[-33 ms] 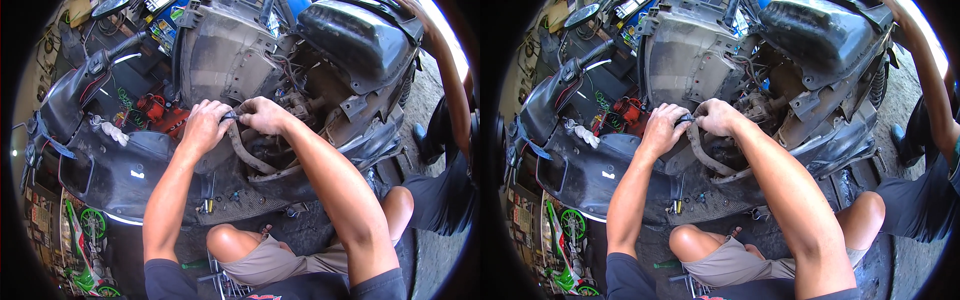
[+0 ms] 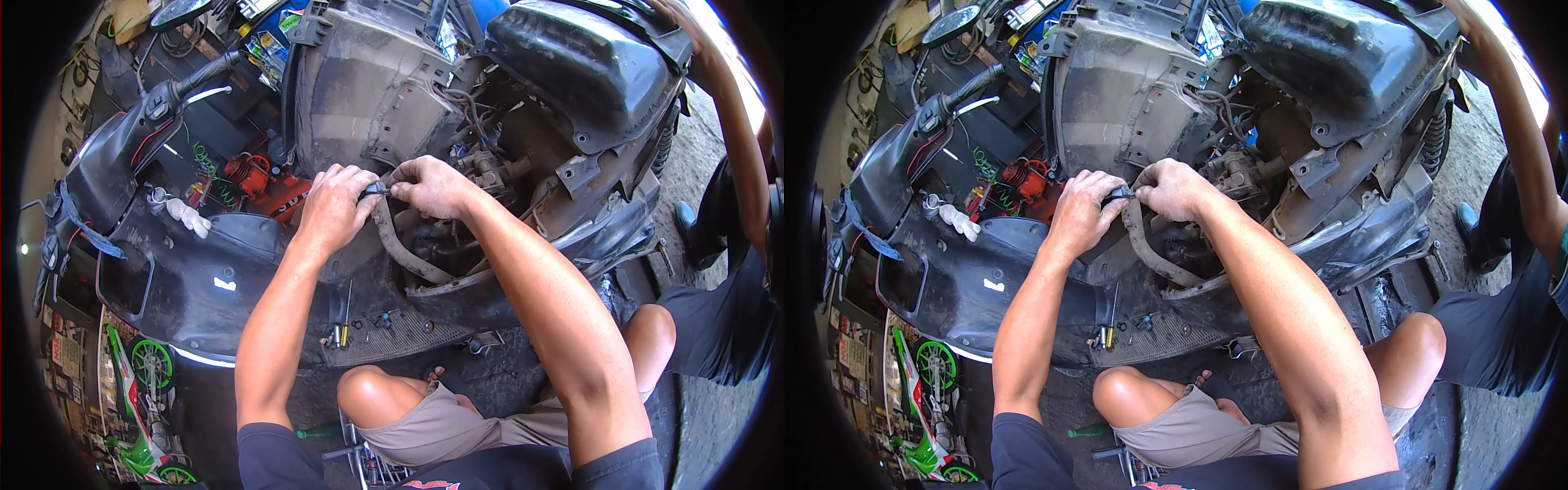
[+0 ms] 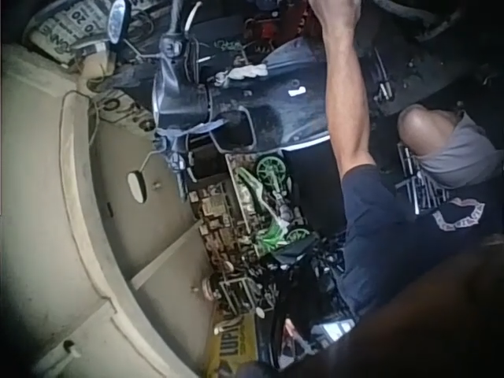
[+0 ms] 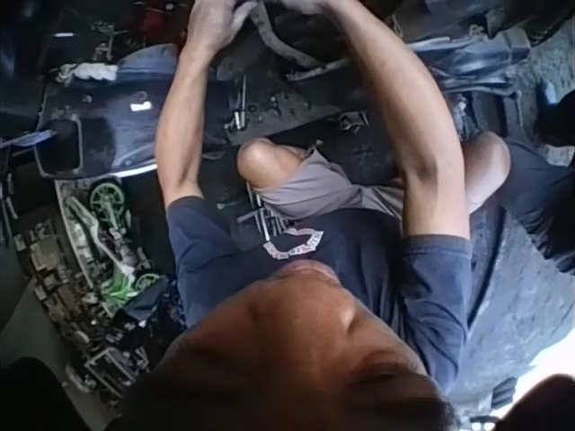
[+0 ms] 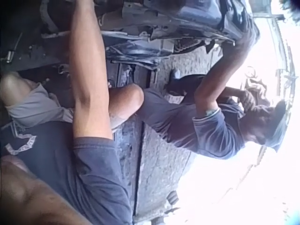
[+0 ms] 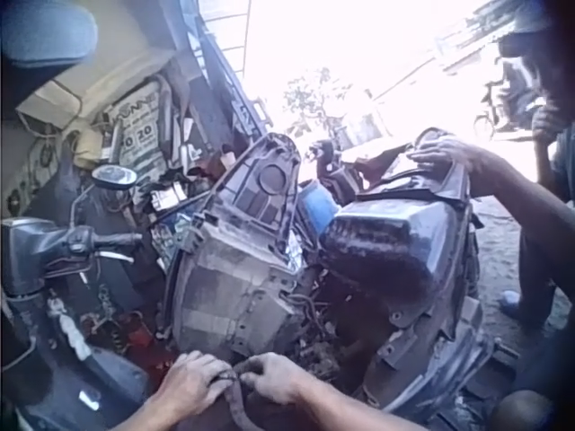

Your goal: The person is repairing a motorcycle, specifically working on the engine area and electrical connectors.

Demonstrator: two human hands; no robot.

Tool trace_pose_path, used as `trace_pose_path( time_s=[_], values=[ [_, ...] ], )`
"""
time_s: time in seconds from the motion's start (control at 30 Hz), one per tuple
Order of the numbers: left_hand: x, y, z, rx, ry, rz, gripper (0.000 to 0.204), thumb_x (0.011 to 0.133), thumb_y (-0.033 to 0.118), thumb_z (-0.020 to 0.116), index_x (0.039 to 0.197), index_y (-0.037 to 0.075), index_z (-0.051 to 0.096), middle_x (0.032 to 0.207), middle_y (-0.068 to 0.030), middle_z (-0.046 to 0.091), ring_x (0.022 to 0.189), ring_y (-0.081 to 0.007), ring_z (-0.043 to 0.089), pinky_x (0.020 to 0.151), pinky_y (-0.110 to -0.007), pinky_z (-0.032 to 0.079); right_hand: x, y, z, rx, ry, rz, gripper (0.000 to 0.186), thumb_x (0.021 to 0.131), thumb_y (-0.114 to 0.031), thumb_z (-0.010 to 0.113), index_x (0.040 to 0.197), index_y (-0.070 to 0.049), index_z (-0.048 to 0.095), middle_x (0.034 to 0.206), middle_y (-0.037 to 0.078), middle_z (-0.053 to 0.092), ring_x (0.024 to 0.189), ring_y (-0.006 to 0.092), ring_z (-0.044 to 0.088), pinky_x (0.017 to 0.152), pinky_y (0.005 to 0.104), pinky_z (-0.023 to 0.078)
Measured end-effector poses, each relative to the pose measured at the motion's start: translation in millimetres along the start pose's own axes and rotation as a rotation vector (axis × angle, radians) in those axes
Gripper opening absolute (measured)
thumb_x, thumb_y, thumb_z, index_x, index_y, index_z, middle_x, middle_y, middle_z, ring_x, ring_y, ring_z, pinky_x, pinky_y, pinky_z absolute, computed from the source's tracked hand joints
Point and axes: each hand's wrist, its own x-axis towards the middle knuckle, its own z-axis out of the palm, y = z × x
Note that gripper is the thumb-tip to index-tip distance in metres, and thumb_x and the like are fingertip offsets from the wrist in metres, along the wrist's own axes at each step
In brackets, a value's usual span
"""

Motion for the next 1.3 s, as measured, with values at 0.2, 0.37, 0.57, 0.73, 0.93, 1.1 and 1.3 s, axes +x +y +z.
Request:
trace_pose_path(
  time_s=[0.2, 0.37, 0.57, 0.73, 0.93, 1.1, 1.3],
  values=[
    [-11, -2, 14, -0.127, 0.081, -0.142, 0.027, 0.084, 0.019, 0.076, 0.103, 0.0, 0.072, 0.096, -0.0164, 0.072, 0.09, -0.0325, 0.067, 0.083, -0.041, 0.051, -8, -7, -1, -0.171, 0.069, -0.112, 0.023, 0.084, -0.008, 0.068, 0.106, -0.004, 0.075, 0.101, 0.02, 0.074, 0.092, 0.0317, 0.073, 0.086, 0.038, 0.056],
    [-9, 13, 16, -0.412, 0.018, -0.446, 0.029, 0.089, 0.022, 0.073, 0.106, -0.002, 0.072, 0.093, -0.0173, 0.074, 0.085, -0.0246, 0.07, 0.079, -0.036, 0.053, -9, 3, 2, -0.393, 0.221, -0.294, 0.016, 0.086, -0.01, 0.065, 0.098, -0.002, 0.073, 0.094, 0.02, 0.072, 0.093, 0.0379, 0.069, 0.085, 0.0439, 0.055],
    [-8, 24, 24, -0.519, 0.112, -0.562, 0.028, 0.091, 0.021, 0.07, 0.107, -0.003, 0.072, 0.091, -0.0146, 0.075, 0.082, -0.0191, 0.07, 0.078, -0.034, 0.053, -11, 1, 4, -0.539, 0.302, -0.367, 0.014, 0.087, -0.009, 0.064, 0.096, 0.001, 0.066, 0.093, 0.022, 0.066, 0.094, 0.0416, 0.065, 0.083, 0.0467, 0.053],
    [-12, 23, 33, -0.474, 0.153, -0.606, 0.026, 0.09, 0.018, 0.071, 0.106, -0.002, 0.072, 0.089, -0.0165, 0.074, 0.081, -0.0216, 0.071, 0.077, -0.035, 0.053, -14, -3, 5, -0.54, 0.297, -0.356, 0.014, 0.089, -0.009, 0.062, 0.096, 0.002, 0.063, 0.094, 0.024, 0.065, 0.095, 0.0431, 0.064, 0.083, 0.0476, 0.053],
    [-16, 15, 40, -0.325, 0.3, -0.37, 0.027, 0.084, 0.014, 0.074, 0.106, -0.003, 0.072, 0.092, -0.0204, 0.072, 0.082, -0.0315, 0.07, 0.077, -0.038, 0.053, -12, -8, 8, -0.478, 0.353, -0.301, 0.014, 0.091, -0.009, 0.06, 0.096, 0.004, 0.062, 0.096, 0.026, 0.066, 0.096, 0.0439, 0.065, 0.084, 0.048, 0.052],
    [-14, 18, 35, -0.311, 0.282, -0.336, 0.027, 0.082, 0.013, 0.076, 0.104, -0.002, 0.073, 0.095, -0.019, 0.073, 0.085, -0.033, 0.068, 0.08, -0.039, 0.053, -6, -7, 10, -0.346, 0.429, -0.102, 0.022, 0.095, -0.016, 0.057, 0.098, 0.004, 0.063, 0.101, 0.027, 0.067, 0.102, 0.0443, 0.064, 0.092, 0.0491, 0.05],
    [-15, 15, 39, -0.289, 0.321, -0.235, 0.026, 0.08, 0.01, 0.077, 0.104, 0.0, 0.074, 0.097, -0.0154, 0.074, 0.092, -0.0322, 0.067, 0.084, -0.04, 0.052, -8, -16, 10, -0.176, 0.492, 0.064, 0.027, 0.094, -0.019, 0.06, 0.101, 0.006, 0.069, 0.098, 0.029, 0.07, 0.102, 0.0421, 0.068, 0.093, 0.0457, 0.051]
  ],
)
